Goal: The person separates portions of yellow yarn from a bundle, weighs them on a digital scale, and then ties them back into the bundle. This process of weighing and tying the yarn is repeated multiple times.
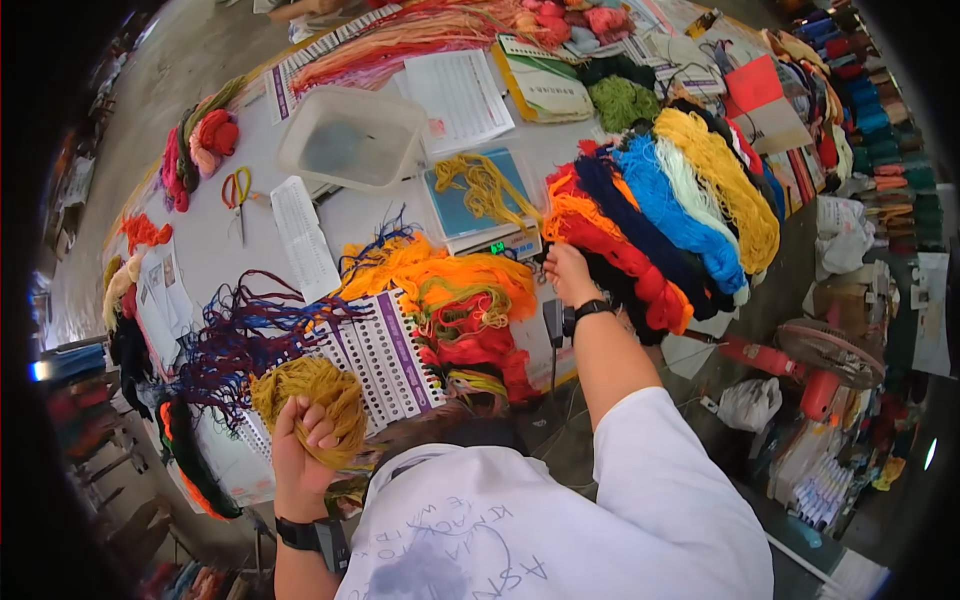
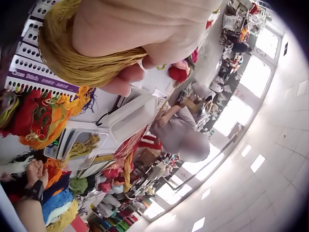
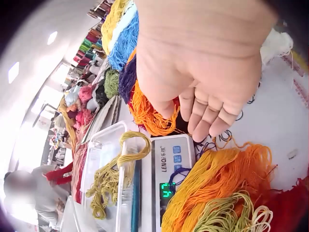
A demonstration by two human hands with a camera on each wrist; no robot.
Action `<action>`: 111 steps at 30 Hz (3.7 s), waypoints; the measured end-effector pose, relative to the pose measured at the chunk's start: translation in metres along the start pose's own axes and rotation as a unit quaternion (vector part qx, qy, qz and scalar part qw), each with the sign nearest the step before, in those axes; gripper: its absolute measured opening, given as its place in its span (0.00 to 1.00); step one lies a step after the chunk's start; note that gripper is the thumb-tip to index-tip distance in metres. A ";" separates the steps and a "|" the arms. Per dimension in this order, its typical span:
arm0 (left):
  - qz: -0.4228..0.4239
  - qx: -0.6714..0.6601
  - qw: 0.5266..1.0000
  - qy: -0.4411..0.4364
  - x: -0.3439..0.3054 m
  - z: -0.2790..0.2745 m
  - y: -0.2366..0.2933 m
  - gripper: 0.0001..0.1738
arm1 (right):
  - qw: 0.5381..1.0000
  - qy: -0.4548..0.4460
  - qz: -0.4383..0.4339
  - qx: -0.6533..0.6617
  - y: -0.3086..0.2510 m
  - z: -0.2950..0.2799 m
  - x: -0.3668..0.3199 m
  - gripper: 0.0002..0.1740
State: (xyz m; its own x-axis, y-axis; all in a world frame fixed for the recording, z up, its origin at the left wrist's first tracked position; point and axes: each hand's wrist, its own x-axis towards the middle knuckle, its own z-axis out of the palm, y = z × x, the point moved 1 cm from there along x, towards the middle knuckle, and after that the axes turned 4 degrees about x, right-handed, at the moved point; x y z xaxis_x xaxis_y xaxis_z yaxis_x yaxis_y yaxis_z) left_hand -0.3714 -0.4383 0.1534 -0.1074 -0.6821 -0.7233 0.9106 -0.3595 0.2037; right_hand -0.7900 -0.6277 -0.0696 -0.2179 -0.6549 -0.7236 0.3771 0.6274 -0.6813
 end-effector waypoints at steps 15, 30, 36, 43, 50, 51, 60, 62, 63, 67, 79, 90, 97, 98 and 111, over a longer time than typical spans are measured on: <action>0.062 0.066 0.995 0.051 0.000 -0.001 -0.003 0.11 | 0.999 0.019 0.017 -0.035 -0.020 0.037 0.028 0.22; 0.094 0.265 0.950 -0.138 -0.021 0.014 -0.010 0.21 | 0.829 -0.309 -0.364 -0.290 -0.024 0.192 -0.262 0.05; 0.195 0.151 0.960 -0.130 -0.066 0.013 0.005 0.22 | 0.803 -0.473 -0.141 -0.334 -0.008 0.228 -0.384 0.08; 0.247 0.170 0.931 -0.207 -0.103 -0.010 0.020 0.27 | 0.824 -0.481 -0.018 -0.299 0.004 0.242 -0.426 0.09; 0.224 0.129 0.937 -0.235 -0.118 -0.018 0.018 0.29 | 0.817 -0.504 0.032 -0.280 0.007 0.239 -0.435 0.06; 0.225 0.129 0.934 -0.248 -0.118 -0.019 0.018 0.29 | 0.816 -0.503 0.031 -0.282 0.008 0.239 -0.436 0.06; 0.219 0.128 0.928 -0.274 -0.122 -0.016 0.016 0.31 | 0.815 -0.524 0.008 -0.246 0.009 0.232 -0.439 0.05; 0.227 0.133 0.924 -0.278 -0.121 -0.016 0.014 0.32 | 0.835 -0.508 0.022 -0.210 0.011 0.230 -0.439 0.04; 0.233 0.130 0.922 -0.279 -0.121 -0.015 0.014 0.32 | 0.836 -0.507 0.022 -0.210 0.011 0.230 -0.441 0.04; 0.228 0.119 0.925 -0.279 -0.127 -0.011 0.014 0.32 | 0.838 -0.504 0.024 -0.205 0.011 0.230 -0.442 0.04; 0.228 0.119 0.927 -0.274 -0.115 -0.019 0.016 0.32 | 0.824 -0.515 -0.038 -0.232 0.012 0.234 -0.437 0.06; 0.250 0.076 0.930 -0.258 -0.108 -0.016 0.015 0.28 | 0.828 -0.496 -0.073 -0.249 0.007 0.242 -0.420 0.09; 0.013 -0.003 0.919 -0.394 -0.096 -0.045 0.027 0.23 | 0.918 -0.375 0.053 0.122 -0.077 0.241 -0.308 0.10; 0.052 -0.024 0.925 -0.376 -0.091 -0.051 0.025 0.22 | 0.942 -0.311 0.005 0.130 -0.090 0.240 -0.305 0.11; 0.156 -0.140 0.887 -0.410 -0.070 -0.035 0.024 0.22 | 0.887 -0.419 -0.057 -0.188 -0.024 0.297 -0.388 0.15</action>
State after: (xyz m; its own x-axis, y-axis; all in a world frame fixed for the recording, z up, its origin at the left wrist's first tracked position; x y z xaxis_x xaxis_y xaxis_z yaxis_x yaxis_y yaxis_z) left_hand -0.3285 -0.3774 0.1856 0.0180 -0.9960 0.0875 0.9982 0.0229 0.0557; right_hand -0.4468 -0.5136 0.2602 0.5690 -0.7071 -0.4198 0.0336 0.5300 -0.8473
